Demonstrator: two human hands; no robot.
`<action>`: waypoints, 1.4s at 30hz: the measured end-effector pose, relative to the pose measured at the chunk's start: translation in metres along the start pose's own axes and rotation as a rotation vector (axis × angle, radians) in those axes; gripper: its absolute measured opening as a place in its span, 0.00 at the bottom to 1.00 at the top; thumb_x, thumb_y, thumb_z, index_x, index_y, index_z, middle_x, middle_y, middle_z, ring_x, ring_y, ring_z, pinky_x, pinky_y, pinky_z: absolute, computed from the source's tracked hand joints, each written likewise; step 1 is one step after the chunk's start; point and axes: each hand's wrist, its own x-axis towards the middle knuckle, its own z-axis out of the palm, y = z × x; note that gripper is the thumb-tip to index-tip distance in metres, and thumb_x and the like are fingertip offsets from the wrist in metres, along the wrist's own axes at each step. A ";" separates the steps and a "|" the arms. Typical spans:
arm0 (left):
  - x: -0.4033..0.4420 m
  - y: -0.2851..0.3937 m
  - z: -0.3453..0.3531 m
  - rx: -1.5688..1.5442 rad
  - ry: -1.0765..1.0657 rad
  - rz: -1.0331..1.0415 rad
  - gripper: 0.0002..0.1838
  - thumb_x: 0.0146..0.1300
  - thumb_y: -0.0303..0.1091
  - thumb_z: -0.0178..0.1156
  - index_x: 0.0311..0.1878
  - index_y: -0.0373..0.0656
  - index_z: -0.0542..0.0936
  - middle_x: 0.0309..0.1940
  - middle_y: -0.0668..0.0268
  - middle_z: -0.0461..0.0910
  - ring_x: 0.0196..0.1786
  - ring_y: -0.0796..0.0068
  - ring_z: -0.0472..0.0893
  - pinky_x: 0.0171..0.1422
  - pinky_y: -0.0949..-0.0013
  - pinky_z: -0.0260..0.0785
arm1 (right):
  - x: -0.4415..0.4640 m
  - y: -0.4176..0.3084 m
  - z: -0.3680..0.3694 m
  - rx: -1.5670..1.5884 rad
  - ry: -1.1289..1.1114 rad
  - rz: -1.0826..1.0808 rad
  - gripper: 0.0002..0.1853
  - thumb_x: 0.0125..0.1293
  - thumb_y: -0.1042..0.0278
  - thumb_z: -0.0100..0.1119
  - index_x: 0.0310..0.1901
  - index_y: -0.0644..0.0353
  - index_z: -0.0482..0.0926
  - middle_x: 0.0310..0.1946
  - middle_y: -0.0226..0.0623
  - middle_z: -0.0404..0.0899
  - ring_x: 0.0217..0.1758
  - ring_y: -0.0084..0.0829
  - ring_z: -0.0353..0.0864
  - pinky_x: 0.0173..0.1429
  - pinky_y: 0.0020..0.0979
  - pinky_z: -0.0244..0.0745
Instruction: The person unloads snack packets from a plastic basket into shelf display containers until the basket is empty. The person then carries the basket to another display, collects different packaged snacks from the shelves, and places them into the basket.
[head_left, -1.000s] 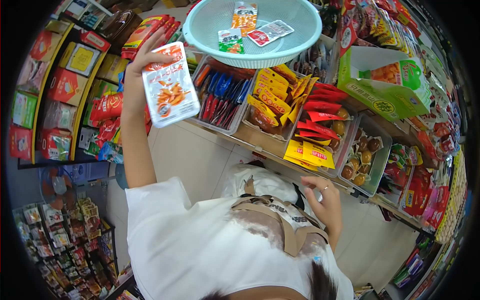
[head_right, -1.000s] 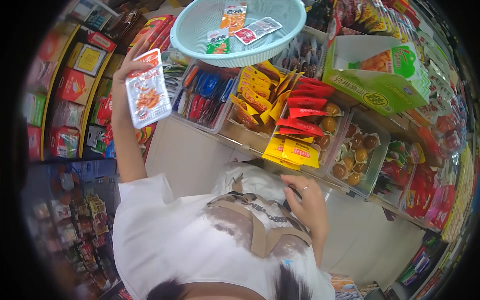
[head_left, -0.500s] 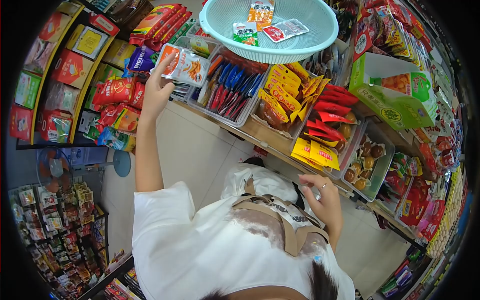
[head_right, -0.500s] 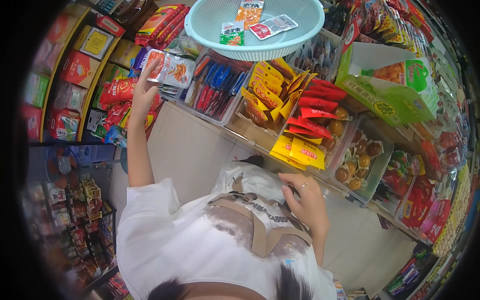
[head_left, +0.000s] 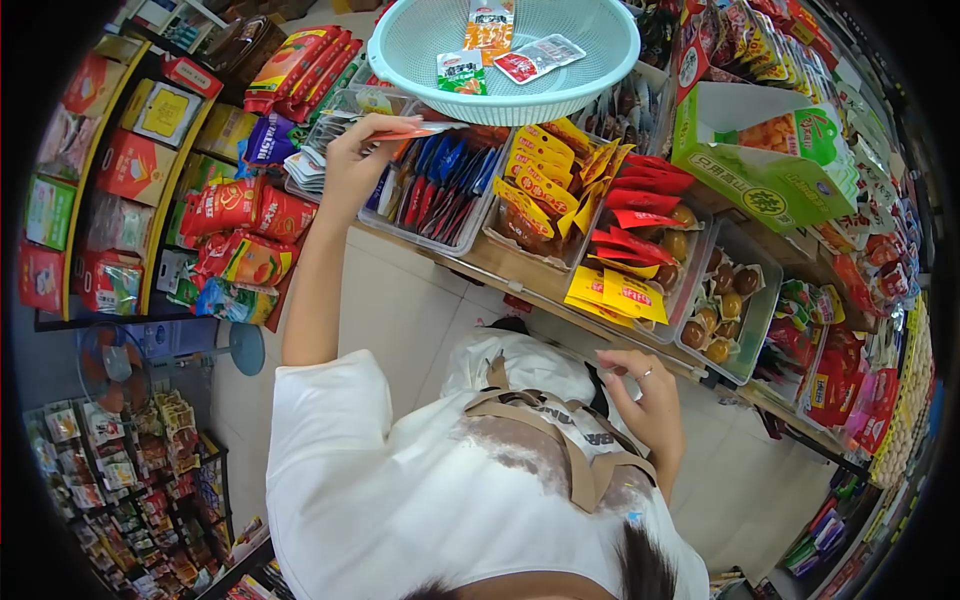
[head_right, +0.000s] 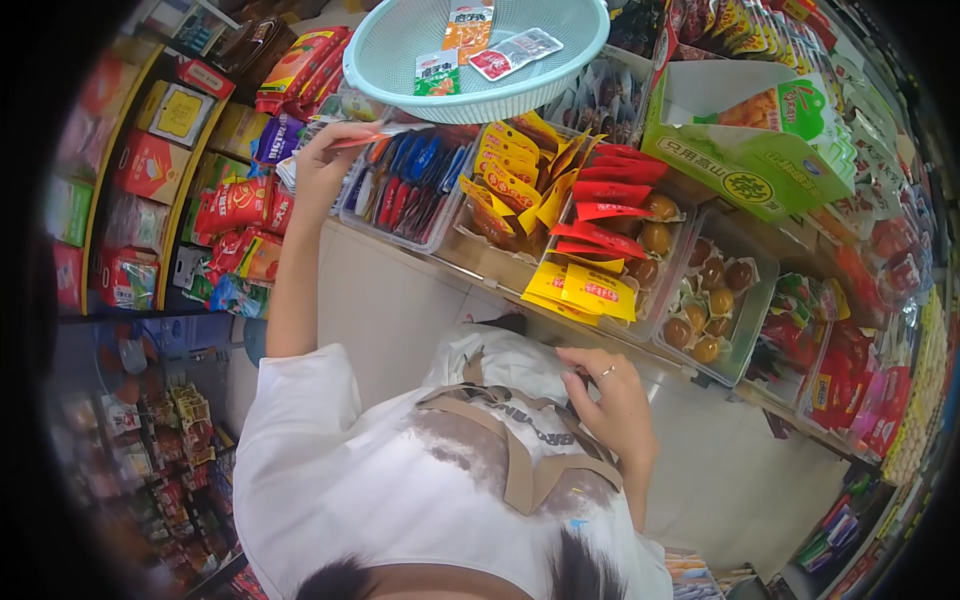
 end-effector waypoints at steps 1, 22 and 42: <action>0.004 -0.001 0.006 -0.099 -0.012 -0.051 0.06 0.58 0.19 0.52 0.38 0.35 0.77 0.40 0.62 0.79 0.45 0.75 0.77 0.52 0.74 0.67 | -0.001 0.000 0.000 -0.004 -0.004 0.003 0.12 0.54 0.73 0.56 0.42 0.57 0.77 0.36 0.34 0.78 0.36 0.32 0.74 0.43 0.31 0.67; 0.028 -0.033 0.042 0.524 -0.018 0.195 0.08 0.51 0.23 0.57 0.35 0.41 0.80 0.34 0.60 0.78 0.40 0.62 0.76 0.44 0.65 0.68 | -0.003 0.002 0.004 -0.008 0.006 0.016 0.12 0.54 0.72 0.56 0.42 0.56 0.76 0.36 0.34 0.78 0.35 0.33 0.73 0.43 0.31 0.66; 0.027 -0.074 0.029 0.125 0.058 -0.145 0.09 0.57 0.27 0.56 0.41 0.41 0.81 0.34 0.61 0.81 0.34 0.76 0.79 0.42 0.78 0.68 | -0.005 0.005 0.005 -0.017 -0.016 0.030 0.13 0.55 0.70 0.56 0.43 0.56 0.76 0.37 0.35 0.78 0.37 0.35 0.73 0.44 0.32 0.66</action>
